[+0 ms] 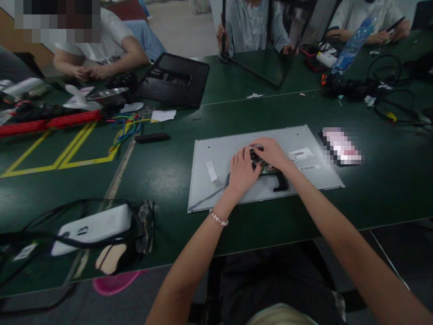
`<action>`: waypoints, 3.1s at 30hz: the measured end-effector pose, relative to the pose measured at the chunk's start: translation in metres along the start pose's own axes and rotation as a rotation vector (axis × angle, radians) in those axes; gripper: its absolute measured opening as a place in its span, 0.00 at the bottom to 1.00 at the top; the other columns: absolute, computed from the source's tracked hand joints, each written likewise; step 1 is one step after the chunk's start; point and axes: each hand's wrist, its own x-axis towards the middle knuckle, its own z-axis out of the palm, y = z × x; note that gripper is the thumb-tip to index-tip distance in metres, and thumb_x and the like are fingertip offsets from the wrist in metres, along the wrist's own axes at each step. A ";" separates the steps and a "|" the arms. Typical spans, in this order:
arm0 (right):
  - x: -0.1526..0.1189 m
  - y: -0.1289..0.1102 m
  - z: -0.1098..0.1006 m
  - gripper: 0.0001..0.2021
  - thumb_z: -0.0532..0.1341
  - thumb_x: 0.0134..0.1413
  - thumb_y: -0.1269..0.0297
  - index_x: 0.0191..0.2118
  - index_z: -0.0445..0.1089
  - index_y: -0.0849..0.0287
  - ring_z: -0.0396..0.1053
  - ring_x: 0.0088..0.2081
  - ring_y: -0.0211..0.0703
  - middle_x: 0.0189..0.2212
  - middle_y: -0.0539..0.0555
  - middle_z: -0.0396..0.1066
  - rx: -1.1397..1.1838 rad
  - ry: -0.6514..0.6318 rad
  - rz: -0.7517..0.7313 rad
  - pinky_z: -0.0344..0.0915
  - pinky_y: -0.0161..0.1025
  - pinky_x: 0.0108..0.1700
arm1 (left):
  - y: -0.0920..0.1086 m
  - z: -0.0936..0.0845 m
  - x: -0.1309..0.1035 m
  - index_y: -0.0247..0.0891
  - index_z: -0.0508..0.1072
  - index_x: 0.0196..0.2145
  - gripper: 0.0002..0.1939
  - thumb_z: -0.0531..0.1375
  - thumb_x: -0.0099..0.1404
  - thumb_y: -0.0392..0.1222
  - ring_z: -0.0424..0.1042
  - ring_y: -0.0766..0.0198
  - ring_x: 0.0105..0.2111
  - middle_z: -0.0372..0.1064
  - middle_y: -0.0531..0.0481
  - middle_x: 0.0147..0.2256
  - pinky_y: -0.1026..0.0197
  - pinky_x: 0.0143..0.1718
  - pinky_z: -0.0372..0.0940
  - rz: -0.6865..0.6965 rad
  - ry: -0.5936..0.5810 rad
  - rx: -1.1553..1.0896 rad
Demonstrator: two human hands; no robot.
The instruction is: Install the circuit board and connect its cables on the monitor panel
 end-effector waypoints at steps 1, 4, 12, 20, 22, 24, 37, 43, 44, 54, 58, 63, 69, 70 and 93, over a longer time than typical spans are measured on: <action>-0.001 0.000 0.000 0.13 0.56 0.57 0.71 0.43 0.76 0.56 0.72 0.47 0.47 0.44 0.55 0.76 0.009 0.012 -0.003 0.65 0.45 0.53 | 0.000 0.000 0.000 0.26 0.52 0.63 0.31 0.52 0.68 0.45 0.57 0.47 0.60 0.57 0.32 0.60 0.47 0.62 0.52 -0.001 0.000 0.001; -0.003 -0.002 -0.005 0.13 0.56 0.57 0.72 0.42 0.76 0.56 0.72 0.45 0.46 0.42 0.54 0.77 0.035 0.059 -0.016 0.66 0.44 0.53 | 0.002 -0.002 0.000 0.26 0.53 0.63 0.31 0.53 0.68 0.45 0.57 0.47 0.61 0.57 0.32 0.60 0.47 0.62 0.52 -0.003 -0.002 0.000; -0.024 0.008 -0.044 0.13 0.56 0.55 0.72 0.40 0.77 0.58 0.73 0.45 0.47 0.40 0.56 0.77 -0.045 0.173 0.046 0.66 0.46 0.53 | 0.002 -0.003 0.000 0.26 0.52 0.63 0.31 0.52 0.68 0.47 0.57 0.48 0.61 0.57 0.33 0.60 0.48 0.62 0.52 -0.014 -0.007 0.007; -0.047 0.041 -0.087 0.12 0.60 0.52 0.67 0.40 0.78 0.60 0.74 0.39 0.48 0.40 0.58 0.77 -0.145 -0.091 0.329 0.68 0.45 0.47 | -0.001 0.000 0.000 0.27 0.50 0.64 0.32 0.51 0.69 0.48 0.56 0.47 0.61 0.56 0.32 0.61 0.46 0.63 0.52 -0.004 -0.013 -0.002; -0.050 0.043 -0.092 0.11 0.61 0.50 0.66 0.39 0.78 0.58 0.74 0.37 0.47 0.38 0.56 0.77 -0.097 -0.181 0.366 0.69 0.44 0.45 | -0.002 0.000 0.000 0.28 0.50 0.64 0.32 0.51 0.69 0.48 0.56 0.47 0.61 0.56 0.32 0.61 0.46 0.63 0.52 -0.005 -0.011 -0.006; -0.052 0.042 -0.097 0.11 0.63 0.48 0.66 0.39 0.78 0.57 0.75 0.37 0.47 0.37 0.55 0.78 -0.038 -0.264 0.387 0.69 0.45 0.44 | -0.001 0.000 -0.001 0.27 0.50 0.64 0.32 0.51 0.69 0.48 0.56 0.47 0.61 0.56 0.32 0.61 0.46 0.63 0.51 -0.002 -0.011 -0.008; -0.055 0.032 -0.110 0.09 0.64 0.44 0.72 0.35 0.77 0.57 0.73 0.35 0.48 0.33 0.56 0.77 -0.109 -0.344 0.472 0.70 0.47 0.40 | 0.002 -0.003 -0.001 0.27 0.51 0.64 0.32 0.51 0.69 0.48 0.57 0.47 0.61 0.56 0.32 0.61 0.46 0.63 0.53 -0.031 -0.013 -0.015; -0.055 0.037 -0.109 0.04 0.64 0.47 0.67 0.32 0.75 0.57 0.73 0.35 0.47 0.34 0.56 0.77 -0.144 -0.319 0.462 0.69 0.45 0.38 | 0.003 -0.005 -0.001 0.27 0.51 0.64 0.31 0.52 0.69 0.47 0.57 0.47 0.61 0.57 0.32 0.60 0.45 0.62 0.54 -0.050 -0.003 -0.022; -0.055 0.038 -0.109 0.06 0.64 0.47 0.67 0.34 0.75 0.57 0.73 0.35 0.47 0.34 0.56 0.77 -0.121 -0.314 0.476 0.69 0.45 0.38 | 0.003 -0.005 -0.001 0.28 0.51 0.64 0.31 0.51 0.69 0.47 0.57 0.47 0.61 0.57 0.32 0.60 0.45 0.62 0.54 -0.053 0.000 -0.023; -0.053 0.032 -0.106 0.10 0.62 0.50 0.62 0.39 0.78 0.55 0.73 0.34 0.44 0.36 0.56 0.77 0.170 -0.361 0.539 0.70 0.42 0.35 | 0.005 -0.005 -0.002 0.27 0.51 0.64 0.31 0.52 0.69 0.47 0.55 0.45 0.62 0.54 0.31 0.62 0.44 0.62 0.53 -0.074 -0.003 -0.020; -0.051 0.023 -0.105 0.09 0.64 0.48 0.61 0.36 0.77 0.56 0.73 0.32 0.42 0.34 0.55 0.77 0.276 -0.363 0.582 0.70 0.40 0.34 | 0.011 -0.010 -0.004 0.33 0.51 0.65 0.30 0.51 0.70 0.48 0.48 0.41 0.65 0.48 0.32 0.65 0.37 0.63 0.48 -0.068 0.049 0.033; -0.051 0.017 -0.103 0.07 0.65 0.47 0.62 0.35 0.76 0.56 0.73 0.32 0.42 0.32 0.54 0.77 0.364 -0.409 0.610 0.71 0.40 0.35 | 0.024 -0.015 -0.007 0.35 0.53 0.64 0.26 0.48 0.72 0.44 0.44 0.48 0.67 0.49 0.37 0.65 0.41 0.66 0.44 0.140 -0.003 0.028; -0.050 0.015 -0.099 0.05 0.64 0.46 0.67 0.32 0.74 0.59 0.73 0.28 0.40 0.29 0.55 0.77 0.412 -0.424 0.609 0.72 0.39 0.33 | 0.040 -0.013 -0.016 0.38 0.59 0.62 0.23 0.48 0.73 0.45 0.44 0.51 0.67 0.52 0.41 0.64 0.42 0.66 0.42 0.407 -0.100 0.063; -0.050 0.014 -0.099 0.04 0.64 0.46 0.67 0.32 0.73 0.59 0.73 0.28 0.40 0.29 0.55 0.77 0.413 -0.428 0.609 0.72 0.39 0.33 | 0.041 -0.013 -0.017 0.40 0.60 0.62 0.22 0.48 0.73 0.45 0.45 0.51 0.67 0.53 0.42 0.64 0.41 0.66 0.42 0.424 -0.112 0.084; -0.045 0.016 -0.089 0.11 0.60 0.42 0.67 0.35 0.76 0.60 0.73 0.35 0.44 0.33 0.55 0.76 0.106 -0.552 0.352 0.67 0.41 0.41 | 0.041 -0.008 -0.016 0.40 0.66 0.57 0.19 0.47 0.73 0.46 0.53 0.50 0.63 0.59 0.42 0.60 0.43 0.63 0.47 0.485 -0.106 0.183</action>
